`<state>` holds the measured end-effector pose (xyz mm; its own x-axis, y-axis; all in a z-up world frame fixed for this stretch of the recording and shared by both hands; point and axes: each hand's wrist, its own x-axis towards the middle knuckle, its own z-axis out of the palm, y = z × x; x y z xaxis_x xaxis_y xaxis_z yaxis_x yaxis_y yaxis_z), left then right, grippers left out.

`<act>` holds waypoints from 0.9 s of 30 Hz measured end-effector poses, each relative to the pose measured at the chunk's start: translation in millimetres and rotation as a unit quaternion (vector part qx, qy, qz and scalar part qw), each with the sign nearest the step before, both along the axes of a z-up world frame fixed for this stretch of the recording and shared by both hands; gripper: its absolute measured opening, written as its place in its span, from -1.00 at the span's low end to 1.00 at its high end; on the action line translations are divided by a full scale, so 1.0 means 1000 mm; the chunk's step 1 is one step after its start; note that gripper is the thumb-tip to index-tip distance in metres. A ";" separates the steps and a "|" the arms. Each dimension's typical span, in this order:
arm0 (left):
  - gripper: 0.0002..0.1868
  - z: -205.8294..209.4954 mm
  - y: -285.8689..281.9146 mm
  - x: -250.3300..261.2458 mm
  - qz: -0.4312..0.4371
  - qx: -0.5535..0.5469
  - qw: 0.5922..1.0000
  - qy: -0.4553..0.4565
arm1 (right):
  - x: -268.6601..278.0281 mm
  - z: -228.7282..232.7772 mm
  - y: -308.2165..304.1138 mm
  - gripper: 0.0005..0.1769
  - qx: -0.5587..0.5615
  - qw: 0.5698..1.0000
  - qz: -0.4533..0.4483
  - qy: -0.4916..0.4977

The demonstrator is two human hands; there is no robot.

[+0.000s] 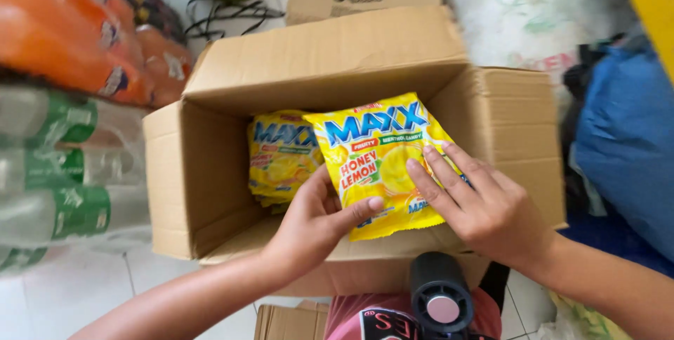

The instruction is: Restocking snack items from a cardboard box onto store shelves.

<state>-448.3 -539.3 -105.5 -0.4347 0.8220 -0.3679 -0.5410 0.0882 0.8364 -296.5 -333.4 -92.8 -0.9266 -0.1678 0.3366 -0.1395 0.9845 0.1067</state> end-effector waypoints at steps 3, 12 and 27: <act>-0.44 0.017 0.012 0.010 0.004 0.074 0.997 0.036 | 0.022 0.004 0.004 -0.44 0.026 0.998 -0.020 0.053; -0.39 0.058 0.089 0.051 -0.108 0.160 0.967 0.170 | 0.097 0.011 0.023 -0.55 0.050 0.980 -0.121 0.147; -0.50 0.022 0.341 0.165 -0.266 0.331 0.808 0.408 | 0.237 0.020 0.107 -0.59 0.156 0.869 -0.414 0.222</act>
